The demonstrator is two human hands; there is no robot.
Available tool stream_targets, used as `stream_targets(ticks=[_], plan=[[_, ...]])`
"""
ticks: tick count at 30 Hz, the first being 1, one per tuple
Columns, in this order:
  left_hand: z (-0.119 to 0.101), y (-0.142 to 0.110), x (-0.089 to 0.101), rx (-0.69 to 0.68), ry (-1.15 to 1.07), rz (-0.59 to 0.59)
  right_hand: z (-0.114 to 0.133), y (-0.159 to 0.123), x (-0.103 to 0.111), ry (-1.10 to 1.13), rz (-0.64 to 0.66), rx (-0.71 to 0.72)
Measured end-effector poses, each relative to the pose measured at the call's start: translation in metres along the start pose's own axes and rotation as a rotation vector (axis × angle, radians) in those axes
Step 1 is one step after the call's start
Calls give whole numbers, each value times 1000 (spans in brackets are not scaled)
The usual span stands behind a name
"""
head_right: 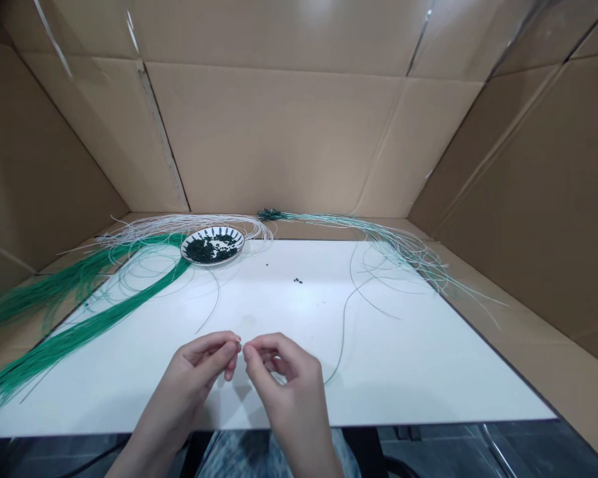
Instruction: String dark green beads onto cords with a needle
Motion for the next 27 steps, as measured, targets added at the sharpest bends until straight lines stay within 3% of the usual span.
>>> stream_targets(ticks=[2, 12, 27], plan=[[0, -2, -1, 19, -58, -8, 6, -2, 1, -5, -46, 18], [-20, -19, -11, 18, -236, -80, 32, -13, -3, -9, -36, 79], [-24, -24, -12, 28, -197, -103, 42, -13, -4, -108, -40, 175]])
Point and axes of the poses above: each hand's wrist, its own y-axis towards the middle knuckle, its own x-axis out of the back of the hand, z = x × y, the point moved 7 cm from there along y, towards the middle knuckle, and after that the axes turned 3 degrees about x, right-handed, at the moved point
